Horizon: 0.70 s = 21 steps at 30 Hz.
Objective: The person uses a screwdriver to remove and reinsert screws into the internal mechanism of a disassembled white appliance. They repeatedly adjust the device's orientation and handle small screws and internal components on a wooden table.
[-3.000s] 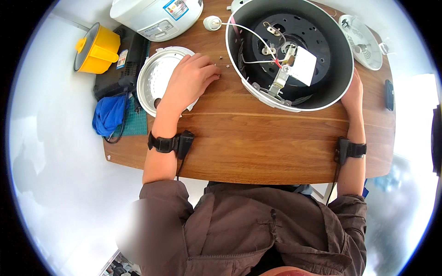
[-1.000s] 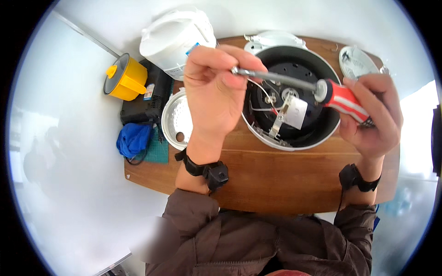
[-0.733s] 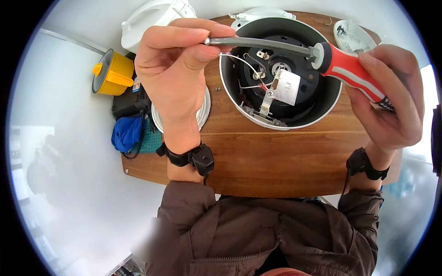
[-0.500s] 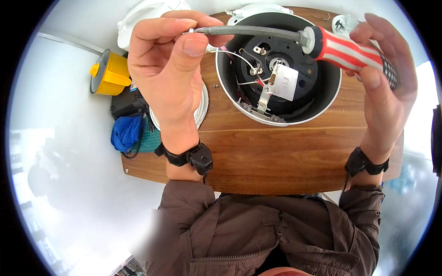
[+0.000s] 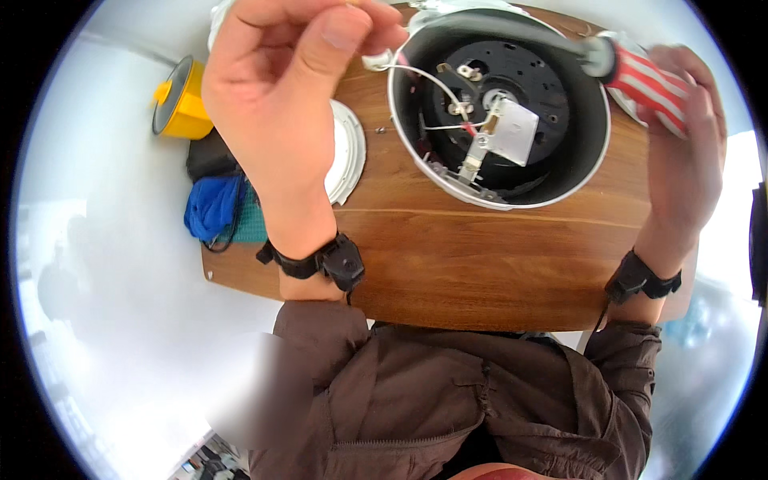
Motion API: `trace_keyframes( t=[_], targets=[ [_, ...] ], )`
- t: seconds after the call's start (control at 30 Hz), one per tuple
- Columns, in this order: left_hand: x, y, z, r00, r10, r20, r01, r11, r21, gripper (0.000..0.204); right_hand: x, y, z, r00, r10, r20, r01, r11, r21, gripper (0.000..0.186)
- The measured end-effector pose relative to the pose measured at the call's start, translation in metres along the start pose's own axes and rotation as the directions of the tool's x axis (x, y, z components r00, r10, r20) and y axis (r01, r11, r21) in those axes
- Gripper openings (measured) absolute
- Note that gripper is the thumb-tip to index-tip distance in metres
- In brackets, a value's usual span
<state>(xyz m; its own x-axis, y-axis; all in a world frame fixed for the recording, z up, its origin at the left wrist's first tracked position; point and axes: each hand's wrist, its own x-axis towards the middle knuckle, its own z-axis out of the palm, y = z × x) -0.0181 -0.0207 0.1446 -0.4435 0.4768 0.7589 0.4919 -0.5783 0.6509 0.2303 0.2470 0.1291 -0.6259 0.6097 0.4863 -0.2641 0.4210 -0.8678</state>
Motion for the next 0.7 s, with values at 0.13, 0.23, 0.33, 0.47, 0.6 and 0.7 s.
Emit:
trace_keyframes(
  t=[0.13,0.23,0.33,0.47,0.6,0.7],
  targets=[
    [-0.012,0.007,-0.022,0.942,-0.336,0.011,0.291,0.830,0.475,0.003,0.008,-0.006,-0.003,0.977,-0.031,-0.212,0.093,0.951,0.293,0.042],
    [-0.039,-0.025,-0.032,0.838,-0.520,0.166,0.190,0.563,0.804,0.004,0.011,-0.015,-0.005,0.939,-0.029,-0.342,0.112,0.967,0.228,0.039],
    [-0.082,-0.046,-0.043,0.787,-0.577,0.219,0.099,0.468,0.878,0.006,0.016,-0.008,0.007,0.945,-0.036,-0.324,0.105,0.974,0.199,0.038],
    [-0.097,-0.061,-0.036,0.794,-0.560,0.238,0.014,0.408,0.913,0.006,0.015,-0.011,0.023,0.971,0.053,-0.233,-0.009,0.982,0.187,0.042],
    [-0.098,-0.068,-0.039,0.772,-0.557,0.306,-0.048,0.429,0.902,0.011,0.011,-0.011,0.022,0.994,0.013,-0.107,-0.009,0.999,0.039,0.045],
    [-0.099,-0.071,-0.037,0.780,-0.546,0.307,-0.033,0.454,0.891,0.011,0.011,-0.007,0.020,0.998,0.007,-0.062,-0.005,1.000,0.025,0.046]
  ],
)
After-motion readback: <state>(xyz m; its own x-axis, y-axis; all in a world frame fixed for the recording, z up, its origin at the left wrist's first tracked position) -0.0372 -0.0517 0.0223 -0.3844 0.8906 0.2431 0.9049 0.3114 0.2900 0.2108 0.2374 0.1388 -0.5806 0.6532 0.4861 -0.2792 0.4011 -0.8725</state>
